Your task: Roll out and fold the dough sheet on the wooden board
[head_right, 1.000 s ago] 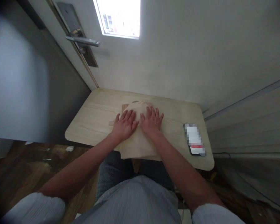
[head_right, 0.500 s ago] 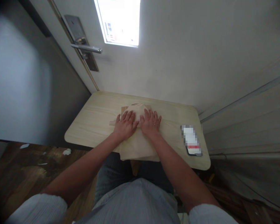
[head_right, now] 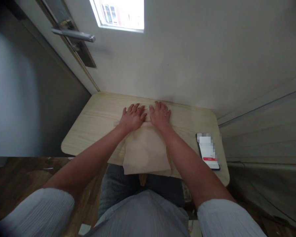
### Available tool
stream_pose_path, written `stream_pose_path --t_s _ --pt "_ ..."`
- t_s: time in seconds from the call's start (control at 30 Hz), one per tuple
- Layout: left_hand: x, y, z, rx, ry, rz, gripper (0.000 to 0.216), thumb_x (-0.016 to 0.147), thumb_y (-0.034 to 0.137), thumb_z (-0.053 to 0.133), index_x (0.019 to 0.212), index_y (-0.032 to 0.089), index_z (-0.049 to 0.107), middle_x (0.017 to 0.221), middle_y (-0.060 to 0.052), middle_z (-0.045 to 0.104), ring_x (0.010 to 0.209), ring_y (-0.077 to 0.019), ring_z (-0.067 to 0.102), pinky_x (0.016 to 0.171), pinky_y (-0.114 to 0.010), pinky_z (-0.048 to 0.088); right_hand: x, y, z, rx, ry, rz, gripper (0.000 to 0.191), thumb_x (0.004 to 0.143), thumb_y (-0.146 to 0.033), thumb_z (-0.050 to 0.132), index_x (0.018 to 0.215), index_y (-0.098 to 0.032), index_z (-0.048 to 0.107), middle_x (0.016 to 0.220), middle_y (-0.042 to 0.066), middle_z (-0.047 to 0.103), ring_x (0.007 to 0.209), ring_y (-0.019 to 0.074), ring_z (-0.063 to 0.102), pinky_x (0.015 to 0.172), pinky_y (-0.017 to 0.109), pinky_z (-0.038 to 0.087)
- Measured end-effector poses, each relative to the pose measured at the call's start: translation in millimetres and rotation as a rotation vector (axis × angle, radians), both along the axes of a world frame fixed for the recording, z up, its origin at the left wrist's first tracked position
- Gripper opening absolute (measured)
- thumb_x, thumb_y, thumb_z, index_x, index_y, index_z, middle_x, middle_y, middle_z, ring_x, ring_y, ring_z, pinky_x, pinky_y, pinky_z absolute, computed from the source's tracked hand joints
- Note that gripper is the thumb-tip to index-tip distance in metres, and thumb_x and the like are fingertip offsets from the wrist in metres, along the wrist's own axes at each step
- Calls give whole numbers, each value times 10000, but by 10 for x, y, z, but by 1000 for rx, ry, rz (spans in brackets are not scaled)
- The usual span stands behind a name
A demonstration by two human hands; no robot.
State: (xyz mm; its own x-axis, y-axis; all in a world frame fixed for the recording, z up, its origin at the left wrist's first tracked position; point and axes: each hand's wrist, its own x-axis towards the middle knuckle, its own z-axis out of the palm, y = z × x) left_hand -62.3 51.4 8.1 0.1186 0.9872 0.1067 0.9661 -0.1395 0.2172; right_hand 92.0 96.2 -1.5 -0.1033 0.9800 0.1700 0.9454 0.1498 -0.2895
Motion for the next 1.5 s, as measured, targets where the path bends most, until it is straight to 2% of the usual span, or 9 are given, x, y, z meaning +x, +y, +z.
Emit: stream_pose_path --t_s 0.13,0.3,0.63,0.8,0.97,1.1,1.2,1.37,1.5 --pt "-22 143 0 -33 1 18 595 1035 513 214 1523 225 392 1623 -91 356 1487 -317 287 1177 -611 254 -19 193 -32 12 36 -9 526 1034 -451 299 1382 -142 545 1361 191 601 1235 320 532 1022 487 395" --pt "-31 232 10 -56 14 35 589 1038 505 215 1520 211 382 1610 -108 371 1483 -301 295 1181 -596 251 -47 295 -47 12 37 -27 505 1032 -445 321 1355 -146 569 1332 183 620 1215 324 548 1012 485 402" --pt "4 58 52 -15 -7 21 553 1042 470 256 1495 196 418 1589 -120 403 1454 -302 335 1166 -597 274 -39 92 32 9 32 -32 487 1035 -420 340 1353 -123 560 1337 198 609 1237 332 531 1026 500 389" --pt "50 -230 21 50 7 18 544 1039 476 284 1482 214 461 1574 -109 435 1446 -325 358 1173 -605 248 -9 -214 -51 35 14 -48 490 1025 -408 364 1403 -140 522 1419 197 560 1294 342 490 1078 578 333" --pt "133 -781 -24 101 -8 27 541 1037 495 311 1487 241 472 1586 -89 430 1473 -316 339 1192 -597 211 99 -803 -162 85 -24 -8 549 1023 -431 365 1472 -131 460 1504 194 489 1408 368 381 1136 648 229" --pt "152 -1287 -25 101 -43 -17 565 1033 508 351 1523 235 421 1579 -81 442 1473 -284 358 1213 -561 203 256 -1338 -200 128 -14 101 507 1032 -424 356 1447 -171 498 1528 151 478 1431 358 364 1154 638 217" --pt "120 -1551 -10 83 -54 -66 532 1037 453 383 1528 247 407 1572 -73 454 1470 -267 371 1218 -546 209 387 -1633 -226 164 30 176 458 1020 -459 420 1369 -200 564 1506 119 513 1426 328 386 1160 593 256" --pt "-6 -1677 18 68 -82 -95 514 1006 354 489 1501 230 429 1540 -90 493 1460 -276 378 1216 -565 206 545 -1776 -215 177 67 225 331 959 -454 567 1193 -239 660 1439 99 576 1407 340 407 1142 608 283" --pt "-138 -1597 61 76 -92 -20 377 965 336 569 1324 224 588 1340 -105 651 1317 -301 515 1201 -616 184 658 -1681 -138 140 99 308 277 947 -447 592 1125 -256 685 1414 73 595 1388 331 427 1139 584 316"
